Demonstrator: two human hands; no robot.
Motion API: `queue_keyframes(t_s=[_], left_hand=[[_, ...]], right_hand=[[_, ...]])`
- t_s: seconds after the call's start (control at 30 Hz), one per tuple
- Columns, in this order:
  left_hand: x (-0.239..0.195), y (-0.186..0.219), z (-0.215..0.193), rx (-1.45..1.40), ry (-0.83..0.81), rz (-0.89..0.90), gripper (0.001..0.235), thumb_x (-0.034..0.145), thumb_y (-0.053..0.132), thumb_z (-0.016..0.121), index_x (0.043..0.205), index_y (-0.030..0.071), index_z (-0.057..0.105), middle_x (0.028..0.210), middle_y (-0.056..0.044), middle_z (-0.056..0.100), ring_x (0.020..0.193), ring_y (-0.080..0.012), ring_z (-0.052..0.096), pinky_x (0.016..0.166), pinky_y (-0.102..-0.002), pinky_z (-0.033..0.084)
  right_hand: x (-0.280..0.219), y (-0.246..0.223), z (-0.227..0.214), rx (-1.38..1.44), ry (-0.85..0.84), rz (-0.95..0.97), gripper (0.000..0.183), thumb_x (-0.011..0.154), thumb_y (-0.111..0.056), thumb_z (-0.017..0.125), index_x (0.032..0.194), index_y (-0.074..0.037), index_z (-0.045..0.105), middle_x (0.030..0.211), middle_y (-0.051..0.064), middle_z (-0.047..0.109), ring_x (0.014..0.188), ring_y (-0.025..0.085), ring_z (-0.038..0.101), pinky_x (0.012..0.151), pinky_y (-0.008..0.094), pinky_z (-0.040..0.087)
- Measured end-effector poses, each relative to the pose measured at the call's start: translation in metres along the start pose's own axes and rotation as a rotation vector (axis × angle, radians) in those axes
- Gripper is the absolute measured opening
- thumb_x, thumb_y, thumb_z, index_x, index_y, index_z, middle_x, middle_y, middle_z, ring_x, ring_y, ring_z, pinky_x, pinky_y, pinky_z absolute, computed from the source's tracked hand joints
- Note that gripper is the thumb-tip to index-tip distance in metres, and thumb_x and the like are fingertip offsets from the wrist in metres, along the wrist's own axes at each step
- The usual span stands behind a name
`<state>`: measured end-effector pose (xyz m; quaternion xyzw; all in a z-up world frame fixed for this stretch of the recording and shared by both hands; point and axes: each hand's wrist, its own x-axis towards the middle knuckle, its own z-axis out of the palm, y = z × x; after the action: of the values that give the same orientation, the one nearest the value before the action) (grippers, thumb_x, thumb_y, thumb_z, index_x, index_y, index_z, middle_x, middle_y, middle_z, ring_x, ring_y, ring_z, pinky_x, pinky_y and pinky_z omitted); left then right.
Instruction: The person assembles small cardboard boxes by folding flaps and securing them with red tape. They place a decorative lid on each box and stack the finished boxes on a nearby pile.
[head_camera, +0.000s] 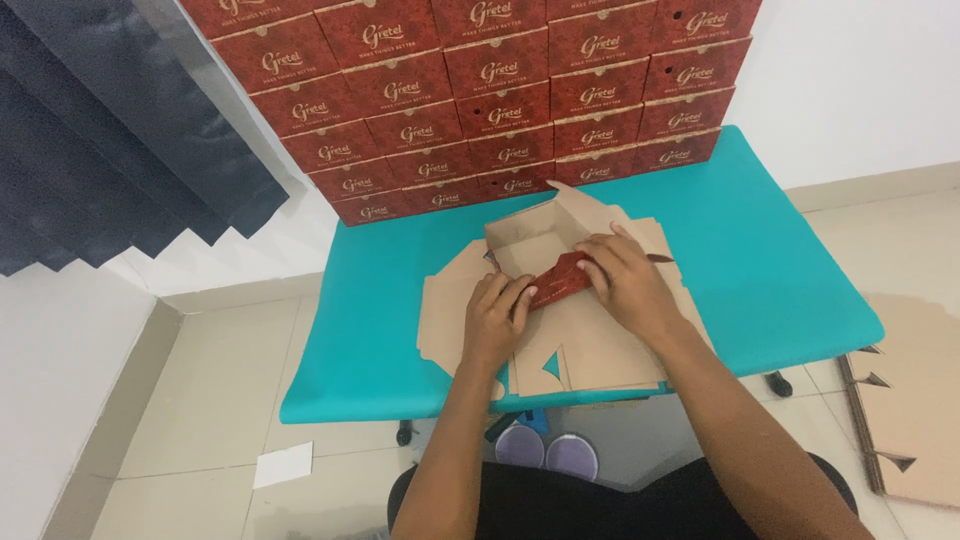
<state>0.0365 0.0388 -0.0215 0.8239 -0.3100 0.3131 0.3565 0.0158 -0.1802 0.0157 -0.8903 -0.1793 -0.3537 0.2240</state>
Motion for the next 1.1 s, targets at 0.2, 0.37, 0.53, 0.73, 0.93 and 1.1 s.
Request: queue_keyframes(t_s=[0.2, 0.37, 0.53, 0.73, 0.93, 1.1], left_hand=[[0.001, -0.003, 0.0, -0.045, -0.024, -0.039, 0.021, 0.103, 0.023, 0.063, 0.114, 0.01, 0.076, 0.082, -0.007, 0.062, 0.082, -0.0224, 0.06, 0.083, -0.039, 0.05], [0.008, 0.008, -0.014, -0.112, -0.074, -0.077, 0.02, 0.104, 0.023, 0.062, 0.115, 0.015, 0.077, 0.089, -0.007, 0.07, 0.091, -0.0224, 0.059, 0.09, -0.039, 0.046], [0.005, 0.006, -0.009, -0.171, -0.087, -0.099, 0.019, 0.104, 0.02, 0.062, 0.114, 0.014, 0.077, 0.089, -0.008, 0.072, 0.091, -0.0233, 0.059, 0.09, -0.04, 0.047], [0.004, 0.008, -0.005, -0.155, -0.058, -0.066, 0.017, 0.103, 0.022, 0.064, 0.11, 0.015, 0.078, 0.088, -0.007, 0.073, 0.087, -0.0224, 0.058, 0.086, -0.038, 0.048], [0.004, 0.008, -0.005, 0.027, 0.071, -0.035, 0.013, 0.099, 0.021, 0.071, 0.108, 0.015, 0.077, 0.083, -0.006, 0.072, 0.081, -0.02, 0.061, 0.081, -0.035, 0.049], [0.0, 0.012, 0.0, -0.02, 0.158, 0.037, 0.018, 0.097, 0.015, 0.074, 0.114, 0.008, 0.073, 0.09, -0.011, 0.076, 0.081, -0.0234, 0.071, 0.075, -0.038, 0.056]], right_hand=[[-0.005, 0.007, 0.02, 0.014, 0.058, -0.036, 0.022, 0.094, -0.013, 0.074, 0.116, -0.009, 0.075, 0.106, 0.007, 0.071, 0.113, 0.022, 0.07, 0.121, 0.04, 0.041], [-0.012, 0.003, 0.022, 0.086, 0.071, -0.048, 0.02, 0.094, -0.008, 0.073, 0.113, -0.008, 0.076, 0.113, 0.01, 0.072, 0.118, 0.026, 0.068, 0.12, 0.043, 0.042], [-0.012, -0.006, 0.024, 0.066, 0.04, -0.107, 0.026, 0.095, -0.003, 0.07, 0.119, -0.009, 0.076, 0.117, 0.011, 0.073, 0.123, 0.026, 0.065, 0.121, 0.043, 0.04], [-0.018, -0.009, 0.03, -0.008, -0.011, -0.217, 0.032, 0.095, -0.001, 0.067, 0.126, -0.008, 0.072, 0.128, 0.009, 0.072, 0.128, 0.023, 0.062, 0.123, 0.044, 0.038], [-0.016, -0.025, 0.016, -0.02, 0.064, -0.329, 0.034, 0.098, 0.0, 0.062, 0.13, -0.007, 0.066, 0.138, 0.009, 0.065, 0.132, 0.026, 0.058, 0.12, 0.046, 0.042], [-0.02, -0.022, 0.019, -0.019, -0.011, -0.165, 0.032, 0.099, -0.018, 0.066, 0.13, -0.012, 0.065, 0.108, 0.008, 0.066, 0.105, 0.025, 0.069, 0.094, 0.041, 0.061]])
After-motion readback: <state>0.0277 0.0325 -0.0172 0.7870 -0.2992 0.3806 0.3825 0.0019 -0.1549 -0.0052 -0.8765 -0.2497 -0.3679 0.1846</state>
